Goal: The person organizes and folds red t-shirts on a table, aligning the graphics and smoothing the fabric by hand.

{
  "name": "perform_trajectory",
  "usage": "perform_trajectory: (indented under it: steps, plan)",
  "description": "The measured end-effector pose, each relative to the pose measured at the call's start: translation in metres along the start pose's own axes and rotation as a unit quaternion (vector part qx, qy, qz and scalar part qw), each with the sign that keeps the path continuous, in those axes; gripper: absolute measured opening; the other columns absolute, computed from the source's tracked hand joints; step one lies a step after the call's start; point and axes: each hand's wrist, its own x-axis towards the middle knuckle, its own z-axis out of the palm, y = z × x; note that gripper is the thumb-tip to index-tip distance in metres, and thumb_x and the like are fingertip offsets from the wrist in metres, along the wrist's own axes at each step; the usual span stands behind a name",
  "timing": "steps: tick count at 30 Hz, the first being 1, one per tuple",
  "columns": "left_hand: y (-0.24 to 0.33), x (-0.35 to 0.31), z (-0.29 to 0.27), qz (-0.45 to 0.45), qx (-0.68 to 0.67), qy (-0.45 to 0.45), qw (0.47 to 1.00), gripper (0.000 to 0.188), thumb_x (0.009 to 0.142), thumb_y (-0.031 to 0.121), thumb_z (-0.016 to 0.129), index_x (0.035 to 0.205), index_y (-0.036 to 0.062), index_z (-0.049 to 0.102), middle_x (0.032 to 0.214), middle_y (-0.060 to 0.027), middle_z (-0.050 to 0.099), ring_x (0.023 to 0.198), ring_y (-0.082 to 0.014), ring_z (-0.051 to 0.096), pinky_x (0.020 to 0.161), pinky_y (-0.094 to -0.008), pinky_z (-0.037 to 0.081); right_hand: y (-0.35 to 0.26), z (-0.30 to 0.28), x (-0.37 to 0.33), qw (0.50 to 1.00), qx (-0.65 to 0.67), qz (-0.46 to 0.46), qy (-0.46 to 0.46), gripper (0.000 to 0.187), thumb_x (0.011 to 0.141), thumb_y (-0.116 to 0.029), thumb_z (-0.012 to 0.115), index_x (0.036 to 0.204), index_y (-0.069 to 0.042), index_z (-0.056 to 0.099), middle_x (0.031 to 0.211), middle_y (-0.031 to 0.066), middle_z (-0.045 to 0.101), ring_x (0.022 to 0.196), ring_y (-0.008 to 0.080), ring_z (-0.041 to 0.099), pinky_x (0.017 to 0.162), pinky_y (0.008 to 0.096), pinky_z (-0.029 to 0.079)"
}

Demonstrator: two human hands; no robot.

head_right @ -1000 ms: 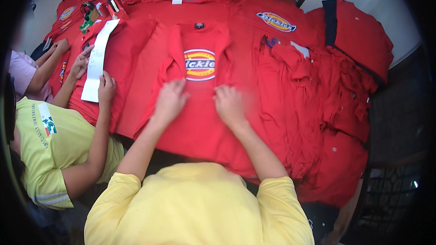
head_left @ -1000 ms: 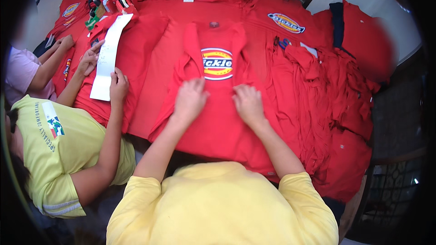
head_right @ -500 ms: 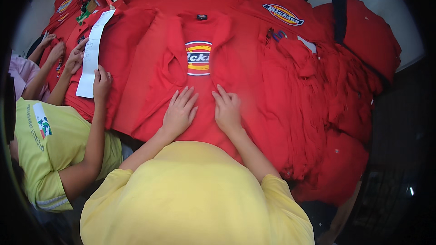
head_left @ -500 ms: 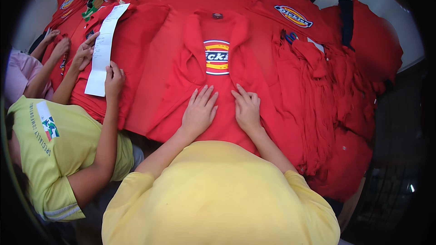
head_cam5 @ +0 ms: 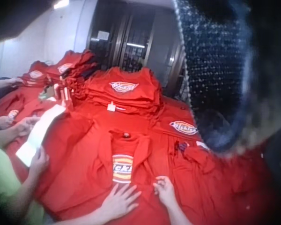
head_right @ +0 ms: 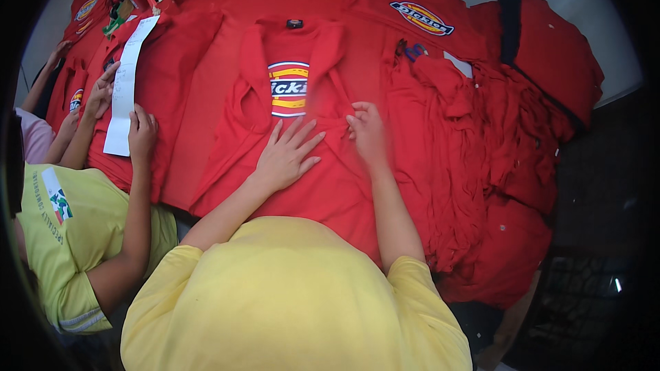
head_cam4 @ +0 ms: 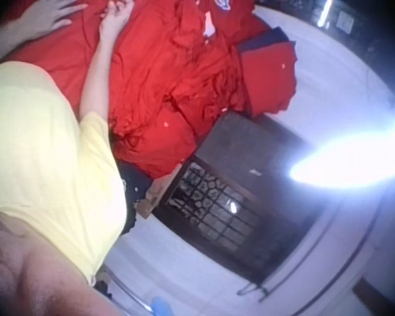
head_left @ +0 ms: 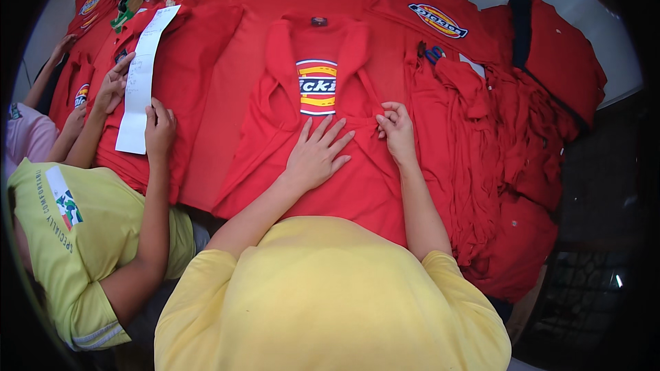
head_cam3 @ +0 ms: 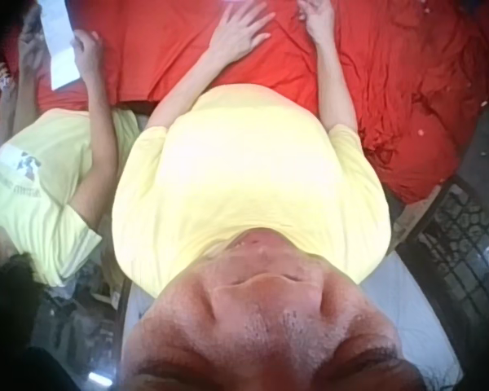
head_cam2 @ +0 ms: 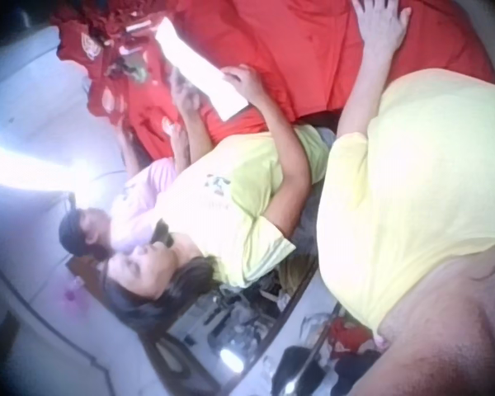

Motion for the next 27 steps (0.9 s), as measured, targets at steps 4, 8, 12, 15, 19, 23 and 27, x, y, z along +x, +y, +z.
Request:
perform_trajectory:
  steps: [4, 8, 12, 15, 19, 23, 27]
  plan:
    - [-0.001, -0.001, 0.000, -0.004, -0.006, -0.001, 1.000, 0.052, 0.092, 0.043, 0.052, 0.139, 0.0214, 0.045, 0.149, -0.0039, 0.035, 0.140, -0.0244, 0.029, 0.114, -0.0526, 0.019, 0.000, 0.002, 0.002, 1.000, -0.012, 0.006, 0.000, 0.023, 0.089, -0.003, 0.059, 0.110, -0.002, 0.052, 0.079, 0.0003, 0.057, 0.064, 0.0045, 0.051, 0.054, 0.0189, 0.043]
    - [-0.001, 0.000, -0.001, -0.004, -0.010, -0.003, 1.000, 0.051, 0.093, 0.043, 0.051, 0.139, 0.0212, 0.046, 0.149, -0.0038, 0.035, 0.140, -0.0244, 0.028, 0.114, -0.0526, 0.018, 0.001, 0.003, 0.001, 1.000, -0.018, 0.007, 0.009, 0.024, 0.088, -0.003, 0.060, 0.110, -0.002, 0.052, 0.079, 0.0004, 0.057, 0.064, 0.0051, 0.052, 0.053, 0.0190, 0.044]
    - [-0.002, 0.000, -0.002, -0.002, -0.016, -0.004, 1.000, 0.051, 0.093, 0.042, 0.051, 0.139, 0.0201, 0.046, 0.150, -0.0042, 0.034, 0.141, -0.0244, 0.027, 0.114, -0.0523, 0.018, -0.002, 0.004, 0.000, 1.000, -0.024, 0.008, 0.016, 0.025, 0.087, -0.005, 0.062, 0.110, -0.002, 0.052, 0.084, 0.0025, 0.059, 0.067, 0.0074, 0.054, 0.055, 0.0208, 0.045]
    - [-0.003, -0.002, -0.005, 0.005, -0.040, 0.023, 0.999, 0.047, 0.091, 0.037, 0.056, 0.134, 0.0173, 0.051, 0.146, -0.0070, 0.038, 0.137, -0.0267, 0.031, 0.112, -0.0501, 0.023, -0.008, 0.003, -0.007, 0.993, -0.104, -0.025, 0.045, 0.024, 0.085, -0.011, 0.067, 0.104, -0.003, 0.054, 0.089, 0.0077, 0.061, 0.073, 0.0169, 0.059, 0.062, 0.0291, 0.048]
    - [-0.018, -0.035, -0.036, -0.079, -0.067, 0.068, 0.992, 0.034, 0.084, 0.025, 0.067, 0.114, 0.0109, 0.059, 0.122, -0.0105, 0.053, 0.116, -0.0307, 0.047, 0.097, -0.0459, 0.038, -0.051, 0.016, -0.044, 0.913, -0.406, -0.050, 0.004, 0.029, 0.080, -0.021, 0.072, 0.094, -0.003, 0.054, 0.094, 0.0140, 0.061, 0.085, 0.0325, 0.059, 0.075, 0.0408, 0.047]
    - [-0.044, -0.077, -0.062, -0.215, -0.011, 0.139, 0.967, 0.023, 0.078, 0.017, 0.072, 0.094, 0.0061, 0.060, 0.099, -0.0101, 0.056, 0.093, -0.0314, 0.052, 0.078, -0.0426, 0.042, -0.027, -0.005, -0.071, 0.865, -0.497, -0.066, -0.030, 0.032, 0.081, -0.029, 0.071, 0.092, -0.002, 0.057, 0.096, 0.0148, 0.061, 0.090, 0.0368, 0.059, 0.078, 0.0437, 0.047]
    - [-0.085, -0.107, -0.064, -0.298, -0.162, 0.115, 0.934, 0.017, 0.079, 0.011, 0.071, 0.088, 0.0021, 0.061, 0.084, -0.0119, 0.058, 0.080, -0.0260, 0.056, 0.071, -0.0354, 0.045, -0.028, -0.024, -0.046, 0.921, -0.376, 0.052, -0.092, 0.026, 0.085, -0.023, 0.067, 0.097, 0.000, 0.063, 0.094, 0.0164, 0.064, 0.090, 0.0330, 0.061, 0.081, 0.0397, 0.048]
